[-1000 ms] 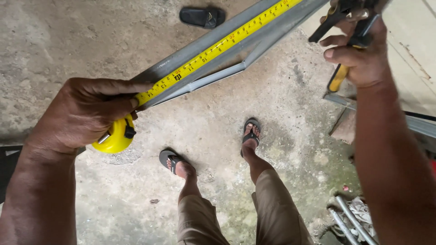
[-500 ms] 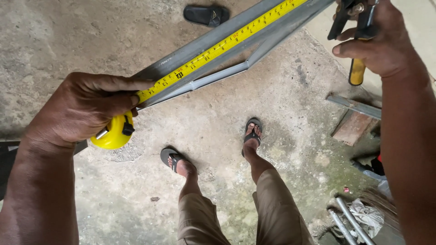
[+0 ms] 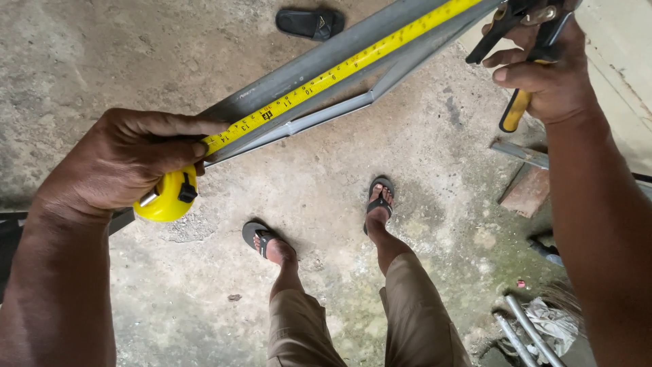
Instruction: The person measures a metal frame using a yellow tape measure and marks a spot with tin snips. They then use the tin snips to cut the metal frame at the marked location.
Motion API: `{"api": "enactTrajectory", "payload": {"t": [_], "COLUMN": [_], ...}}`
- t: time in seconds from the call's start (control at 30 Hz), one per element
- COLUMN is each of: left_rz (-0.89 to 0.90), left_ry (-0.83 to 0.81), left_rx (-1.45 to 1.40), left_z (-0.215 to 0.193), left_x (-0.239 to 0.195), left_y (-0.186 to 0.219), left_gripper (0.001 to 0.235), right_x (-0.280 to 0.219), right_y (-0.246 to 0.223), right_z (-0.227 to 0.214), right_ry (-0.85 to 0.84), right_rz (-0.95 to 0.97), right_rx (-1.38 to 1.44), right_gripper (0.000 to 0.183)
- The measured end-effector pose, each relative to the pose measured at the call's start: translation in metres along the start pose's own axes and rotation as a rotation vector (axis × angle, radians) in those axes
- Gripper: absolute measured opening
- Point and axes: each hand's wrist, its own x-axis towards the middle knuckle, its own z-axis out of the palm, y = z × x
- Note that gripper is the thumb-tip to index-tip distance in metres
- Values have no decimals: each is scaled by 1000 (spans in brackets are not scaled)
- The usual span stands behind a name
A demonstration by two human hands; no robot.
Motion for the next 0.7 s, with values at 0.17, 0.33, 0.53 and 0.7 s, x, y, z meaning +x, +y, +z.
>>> {"api": "enactTrajectory", "payload": {"t": [0.17,0.33,0.53,0.7], "left_rz": [-80,-108,-111,-6], "left_ry": [46,75,69,12], "left_rx": [40,13,-74,-102], "left_z": [4,5,12,8], "left_x": [-1,-2,-3,-6], "left_y": [15,18,18,0], "left_gripper": [39,37,40,42], "right_x": [1,-2,4,9], "right_y": [5,9,-32,-78], "right_z": [3,7,19,43], "right_ry": [-10,-64,-98,-53], "right_rz": [-39,-149,-60,76], "right_rx": [30,-41,-238,-487], "right_gripper": [82,79,92,93]}}
